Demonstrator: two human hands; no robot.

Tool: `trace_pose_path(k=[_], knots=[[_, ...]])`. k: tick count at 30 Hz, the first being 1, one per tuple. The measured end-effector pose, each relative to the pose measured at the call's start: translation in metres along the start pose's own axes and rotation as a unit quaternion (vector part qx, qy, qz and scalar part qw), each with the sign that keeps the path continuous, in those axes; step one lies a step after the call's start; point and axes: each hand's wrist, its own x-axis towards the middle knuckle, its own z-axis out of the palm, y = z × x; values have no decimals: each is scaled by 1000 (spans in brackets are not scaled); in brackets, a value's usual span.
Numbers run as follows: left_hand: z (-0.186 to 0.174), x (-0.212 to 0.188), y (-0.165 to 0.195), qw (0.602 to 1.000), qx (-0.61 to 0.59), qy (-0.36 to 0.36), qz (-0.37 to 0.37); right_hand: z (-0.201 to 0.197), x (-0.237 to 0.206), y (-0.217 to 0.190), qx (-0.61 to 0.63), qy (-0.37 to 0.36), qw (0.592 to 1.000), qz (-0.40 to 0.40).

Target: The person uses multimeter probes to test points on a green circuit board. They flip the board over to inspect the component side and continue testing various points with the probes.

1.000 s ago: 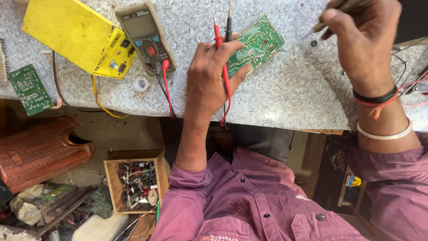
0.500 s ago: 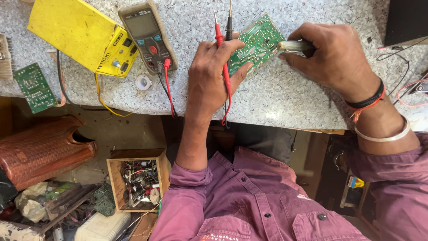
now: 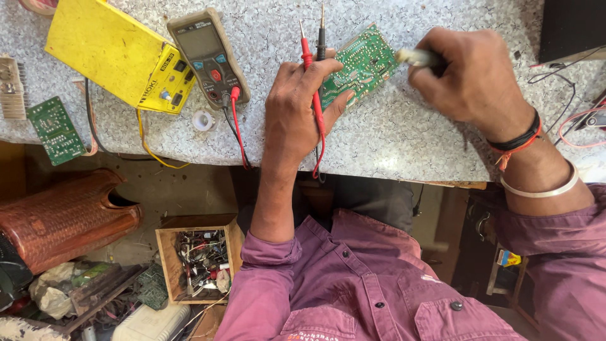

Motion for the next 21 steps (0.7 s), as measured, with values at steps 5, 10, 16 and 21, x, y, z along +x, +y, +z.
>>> trace_pose_path(k=[5,10,16,21], knots=[[-3,0,1,1000,-9,1,1,3,-4,10,-25,67,997,-12],[-3,0,1,1000,-5,3,3,11,-6,24,-84,60,994,23],[-3,-1,-1,1000,-3,3,5,9,-2,18,-118,83,989,7],[-4,0,0,1000,-4,2,5,1,4,1,-113,86,989,31]])
